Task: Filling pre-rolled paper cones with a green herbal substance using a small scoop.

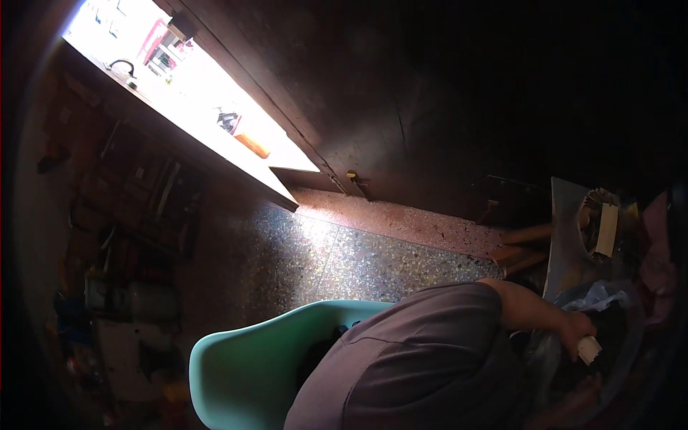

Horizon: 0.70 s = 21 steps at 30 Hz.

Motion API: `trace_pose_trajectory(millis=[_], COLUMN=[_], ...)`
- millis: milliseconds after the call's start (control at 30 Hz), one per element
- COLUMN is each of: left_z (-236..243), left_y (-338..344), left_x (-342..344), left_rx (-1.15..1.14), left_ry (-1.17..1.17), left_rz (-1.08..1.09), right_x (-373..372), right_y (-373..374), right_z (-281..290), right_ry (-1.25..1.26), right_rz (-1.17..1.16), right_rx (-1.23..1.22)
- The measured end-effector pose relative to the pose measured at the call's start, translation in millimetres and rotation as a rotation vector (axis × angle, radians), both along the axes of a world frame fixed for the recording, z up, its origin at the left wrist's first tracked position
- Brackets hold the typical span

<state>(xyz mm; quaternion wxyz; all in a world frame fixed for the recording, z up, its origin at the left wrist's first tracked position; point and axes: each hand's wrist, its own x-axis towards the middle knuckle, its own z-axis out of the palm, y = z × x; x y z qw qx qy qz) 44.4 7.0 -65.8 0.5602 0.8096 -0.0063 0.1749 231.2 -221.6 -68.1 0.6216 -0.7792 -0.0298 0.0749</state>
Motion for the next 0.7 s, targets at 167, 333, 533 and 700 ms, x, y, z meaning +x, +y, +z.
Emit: trace_pose_trajectory(millis=[167, 333, 533, 700], left_z=[0, 6, 0, -2], left_y=[6, -3, 3, 2], left_x=[-2, 0, 0, 1], left_rx=[0.020, 0.053, 0.068, 0.053], left_ry=[-0.002, 0.019, -0.001, 0.011], left_rz=[0.027, 0.000, 0.026, 0.008], right_x=[-52, 82, -48, -50], right_y=[18, -60, 23, 27], right_z=[74, -19, 56, 60], right_ry=[-0.285, -0.007, -0.033, -0.017], right_rz=[0.026, 0.033, 0.034, 0.084], right_rx=[0.342, 0.307, 0.100, 0.035])
